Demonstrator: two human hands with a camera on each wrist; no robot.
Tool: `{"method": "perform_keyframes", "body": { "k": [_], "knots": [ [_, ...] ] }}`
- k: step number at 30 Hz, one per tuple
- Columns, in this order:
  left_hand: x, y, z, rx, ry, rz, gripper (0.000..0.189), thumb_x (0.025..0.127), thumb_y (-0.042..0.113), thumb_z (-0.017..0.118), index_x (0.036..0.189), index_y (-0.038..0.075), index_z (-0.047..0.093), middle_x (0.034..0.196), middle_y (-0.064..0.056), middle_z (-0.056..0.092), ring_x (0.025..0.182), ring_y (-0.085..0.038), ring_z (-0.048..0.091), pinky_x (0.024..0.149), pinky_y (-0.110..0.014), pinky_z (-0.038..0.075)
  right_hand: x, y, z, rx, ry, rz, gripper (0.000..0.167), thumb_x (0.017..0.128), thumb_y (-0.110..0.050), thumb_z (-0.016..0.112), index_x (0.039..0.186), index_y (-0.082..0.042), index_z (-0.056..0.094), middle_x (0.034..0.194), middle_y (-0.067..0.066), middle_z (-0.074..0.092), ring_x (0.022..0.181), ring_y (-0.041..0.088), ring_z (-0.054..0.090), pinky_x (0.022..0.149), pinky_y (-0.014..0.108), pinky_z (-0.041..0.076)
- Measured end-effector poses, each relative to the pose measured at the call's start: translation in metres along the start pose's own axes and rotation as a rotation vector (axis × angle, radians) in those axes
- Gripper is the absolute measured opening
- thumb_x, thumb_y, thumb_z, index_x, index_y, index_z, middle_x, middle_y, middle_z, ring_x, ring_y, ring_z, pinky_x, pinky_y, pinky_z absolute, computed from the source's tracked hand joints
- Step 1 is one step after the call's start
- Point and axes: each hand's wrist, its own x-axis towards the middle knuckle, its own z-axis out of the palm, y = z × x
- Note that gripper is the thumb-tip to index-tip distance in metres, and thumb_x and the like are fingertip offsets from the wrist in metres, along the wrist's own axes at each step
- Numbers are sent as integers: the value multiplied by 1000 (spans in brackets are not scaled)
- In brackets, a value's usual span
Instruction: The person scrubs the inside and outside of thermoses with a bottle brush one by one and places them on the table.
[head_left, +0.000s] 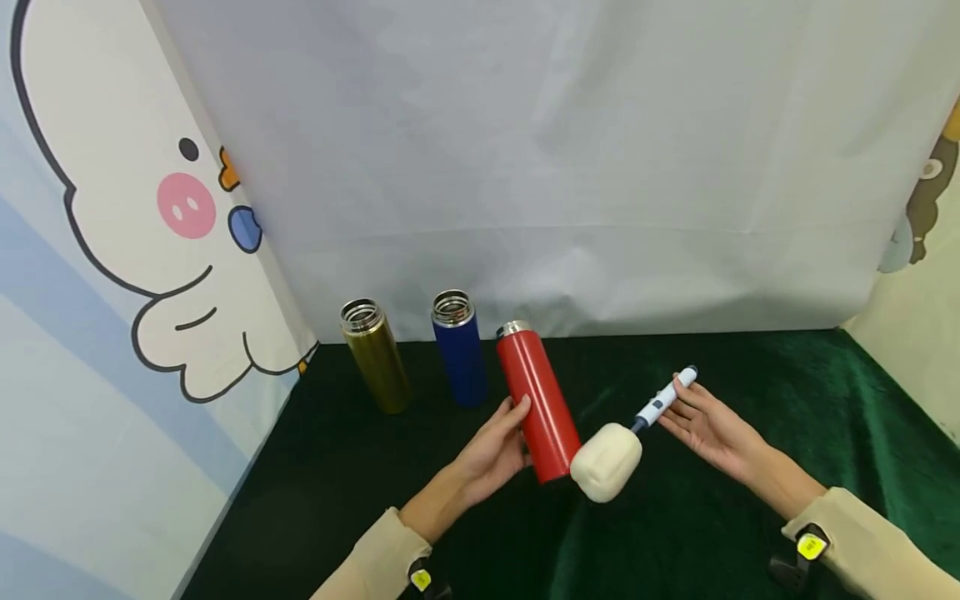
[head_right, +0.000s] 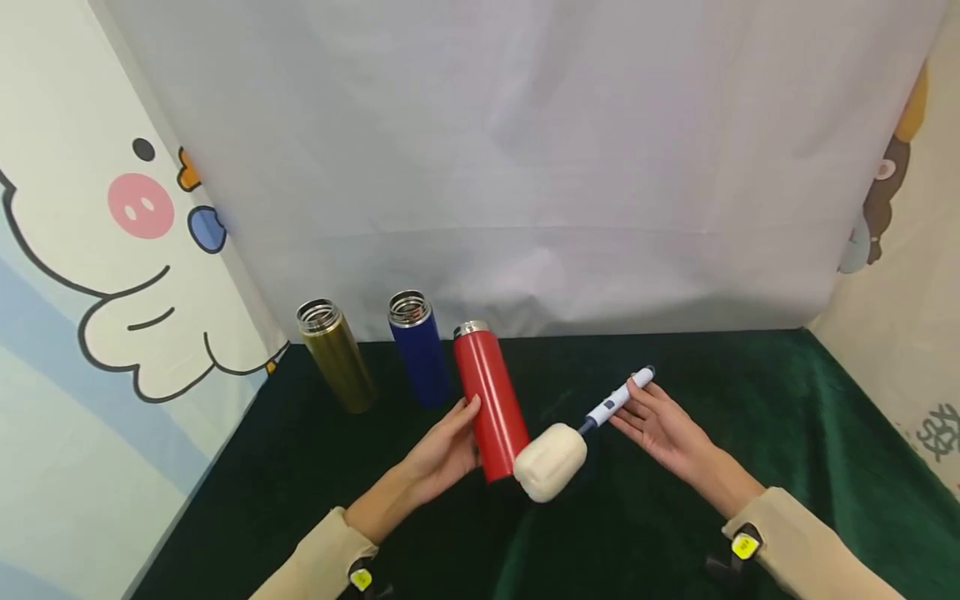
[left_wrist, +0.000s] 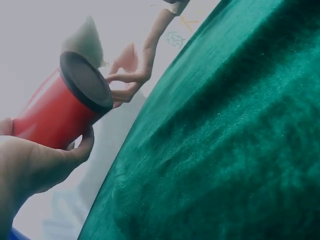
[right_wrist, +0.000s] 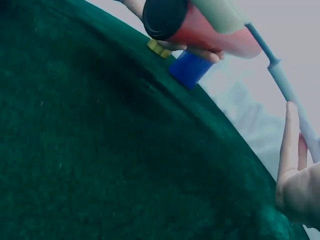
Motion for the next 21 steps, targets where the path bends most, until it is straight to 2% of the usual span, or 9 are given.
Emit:
{"method": "perform_keyframes", "body": {
  "k": [4, 7, 9, 14, 17, 21],
  "knots": [
    [0, 0, 0, -36, 2, 1, 59, 109, 40, 45, 159, 26, 17, 150, -5, 43, 132, -21, 48, 109, -45, 44, 4, 0, -3, -17, -22, 3, 16, 111, -23, 40, 119, -22, 53, 113, 1, 65, 108, 14, 68, 99, 28, 57],
    [-2, 0, 1, -40, -6, -20, 60, 109, 40, 45, 159, 25, 18, 153, -7, 41, 134, -22, 47, 116, -50, 39, 15, -3, 3, 23, 26, -5, 12, 110, -23, 44, 120, -21, 49, 112, 2, 65, 105, 14, 69, 97, 28, 58],
    [-4, -1, 1, -18, -23, -37, 59, 109, 39, 42, 160, 23, 19, 155, -8, 40, 135, -22, 46, 118, -53, 35, 25, -5, 11, 57, 63, -13, 15, 108, -21, 48, 123, -21, 44, 111, 3, 65, 103, 15, 70, 95, 29, 59],
    [-8, -5, 1, 65, -53, -67, 54, 111, 37, 40, 161, 21, 25, 158, -9, 43, 135, -22, 49, 111, -53, 41, 49, -12, 30, 255, 84, -37, 31, 105, -16, 52, 131, -22, 35, 108, 9, 66, 98, 22, 72, 103, 28, 54],
    [-10, -6, 1, 54, -53, -85, 54, 110, 38, 42, 160, 24, 27, 156, -9, 44, 133, -23, 51, 106, -50, 45, 58, -14, 35, 389, 74, -43, 35, 105, -14, 52, 135, -22, 36, 108, 14, 67, 99, 26, 73, 113, 27, 46],
    [-11, -4, 0, 19, -58, -92, 55, 110, 40, 41, 160, 24, 25, 154, -7, 44, 132, -23, 50, 107, -50, 46, 58, -11, 36, 439, 102, -34, 44, 104, -13, 52, 143, -24, 33, 105, 17, 69, 107, 27, 73, 117, 27, 39]
  ]
}}
